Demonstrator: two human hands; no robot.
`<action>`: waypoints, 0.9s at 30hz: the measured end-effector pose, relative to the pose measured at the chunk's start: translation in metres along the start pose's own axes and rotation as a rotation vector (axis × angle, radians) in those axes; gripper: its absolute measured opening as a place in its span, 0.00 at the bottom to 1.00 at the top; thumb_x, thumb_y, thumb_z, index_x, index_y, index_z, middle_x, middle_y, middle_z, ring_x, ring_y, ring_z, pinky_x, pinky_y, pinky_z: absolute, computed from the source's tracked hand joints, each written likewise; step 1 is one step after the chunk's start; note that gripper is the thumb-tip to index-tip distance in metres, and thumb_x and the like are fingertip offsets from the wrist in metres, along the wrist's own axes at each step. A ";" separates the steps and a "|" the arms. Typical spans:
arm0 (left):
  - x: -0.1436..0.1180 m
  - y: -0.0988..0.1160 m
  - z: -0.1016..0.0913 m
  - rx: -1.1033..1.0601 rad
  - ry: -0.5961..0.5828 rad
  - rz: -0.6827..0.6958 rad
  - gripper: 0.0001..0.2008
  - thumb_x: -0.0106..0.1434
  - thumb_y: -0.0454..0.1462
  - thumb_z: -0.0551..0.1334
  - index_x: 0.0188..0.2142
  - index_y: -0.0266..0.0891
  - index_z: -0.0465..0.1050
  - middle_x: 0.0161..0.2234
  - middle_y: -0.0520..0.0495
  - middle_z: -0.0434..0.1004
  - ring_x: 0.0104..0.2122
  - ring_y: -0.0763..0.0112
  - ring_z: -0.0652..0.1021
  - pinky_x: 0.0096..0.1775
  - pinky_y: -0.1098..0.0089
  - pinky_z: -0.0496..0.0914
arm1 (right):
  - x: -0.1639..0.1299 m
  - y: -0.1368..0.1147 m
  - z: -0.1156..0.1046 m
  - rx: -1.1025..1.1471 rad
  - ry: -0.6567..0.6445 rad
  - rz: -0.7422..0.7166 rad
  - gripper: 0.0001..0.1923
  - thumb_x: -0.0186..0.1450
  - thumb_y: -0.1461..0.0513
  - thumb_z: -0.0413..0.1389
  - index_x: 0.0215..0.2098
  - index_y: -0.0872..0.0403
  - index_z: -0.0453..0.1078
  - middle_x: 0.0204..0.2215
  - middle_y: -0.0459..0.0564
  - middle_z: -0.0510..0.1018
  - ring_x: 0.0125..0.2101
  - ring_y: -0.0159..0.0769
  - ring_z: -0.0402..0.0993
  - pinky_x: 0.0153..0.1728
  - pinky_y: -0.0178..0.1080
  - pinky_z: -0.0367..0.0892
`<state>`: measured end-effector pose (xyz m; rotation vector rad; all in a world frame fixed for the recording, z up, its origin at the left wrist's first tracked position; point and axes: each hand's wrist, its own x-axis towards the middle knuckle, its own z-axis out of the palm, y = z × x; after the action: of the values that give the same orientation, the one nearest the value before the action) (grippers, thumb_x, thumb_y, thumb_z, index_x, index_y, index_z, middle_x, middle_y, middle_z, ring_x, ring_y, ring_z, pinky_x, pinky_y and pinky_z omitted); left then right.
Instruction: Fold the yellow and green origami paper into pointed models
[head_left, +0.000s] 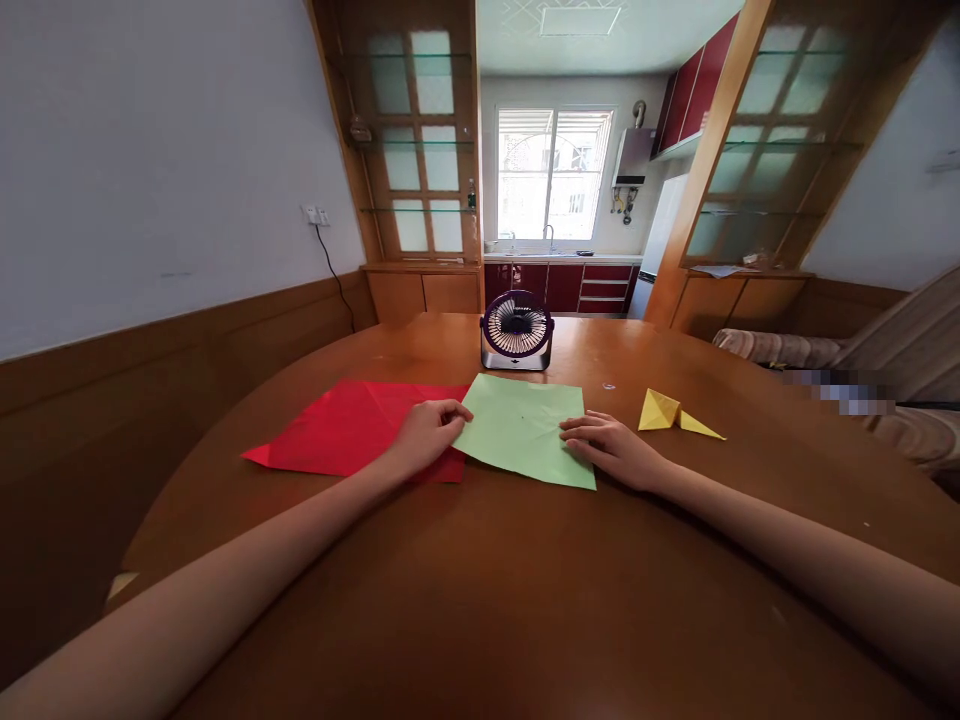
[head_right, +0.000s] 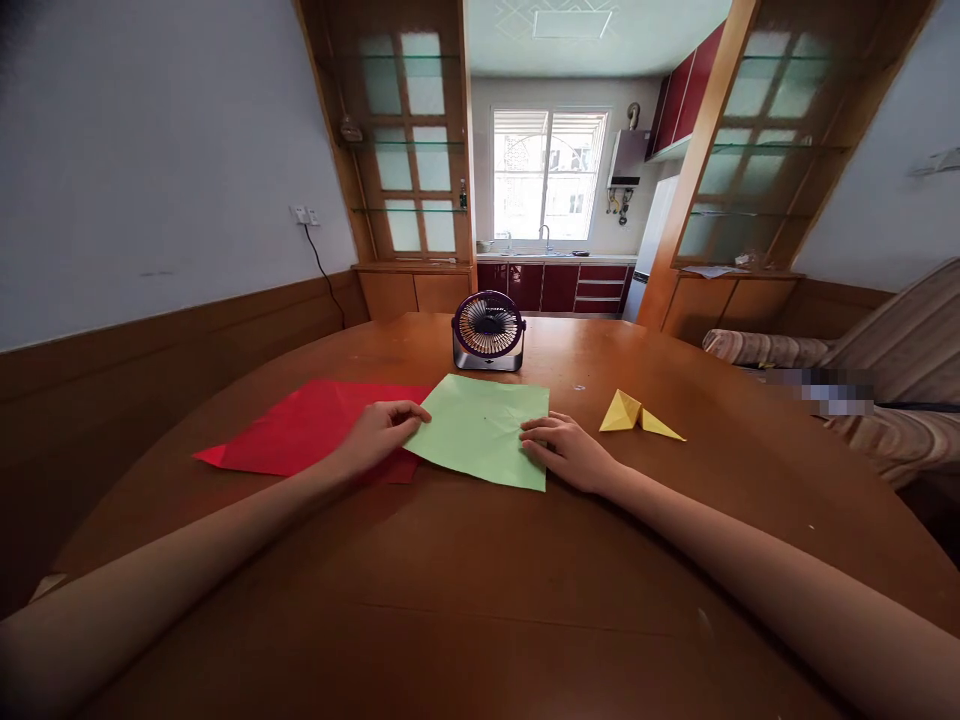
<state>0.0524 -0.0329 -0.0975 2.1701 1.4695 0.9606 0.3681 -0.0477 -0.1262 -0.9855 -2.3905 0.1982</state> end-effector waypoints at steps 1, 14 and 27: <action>-0.002 0.003 -0.001 0.062 -0.028 0.020 0.13 0.57 0.37 0.54 0.34 0.38 0.78 0.27 0.48 0.77 0.27 0.67 0.73 0.30 0.69 0.62 | 0.000 0.004 0.001 -0.019 0.002 0.022 0.17 0.71 0.53 0.48 0.47 0.52 0.75 0.50 0.56 0.76 0.53 0.47 0.70 0.55 0.58 0.63; -0.019 0.009 0.013 0.364 -0.165 0.504 0.24 0.64 0.50 0.59 0.55 0.42 0.69 0.56 0.41 0.68 0.53 0.57 0.71 0.54 0.58 0.65 | -0.006 -0.020 -0.007 -0.060 -0.079 -0.146 0.24 0.68 0.52 0.53 0.60 0.49 0.64 0.54 0.55 0.73 0.53 0.46 0.70 0.54 0.52 0.67; -0.026 0.022 0.028 0.430 -0.185 0.573 0.22 0.67 0.48 0.57 0.54 0.37 0.69 0.48 0.41 0.76 0.47 0.58 0.75 0.49 0.60 0.68 | 0.002 -0.029 -0.001 -0.402 0.127 -0.351 0.14 0.72 0.63 0.45 0.37 0.56 0.72 0.29 0.53 0.79 0.30 0.37 0.74 0.33 0.41 0.70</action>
<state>0.0809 -0.0629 -0.1128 2.9981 1.0509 0.6046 0.3495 -0.0674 -0.1153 -0.6971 -2.4838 -0.4753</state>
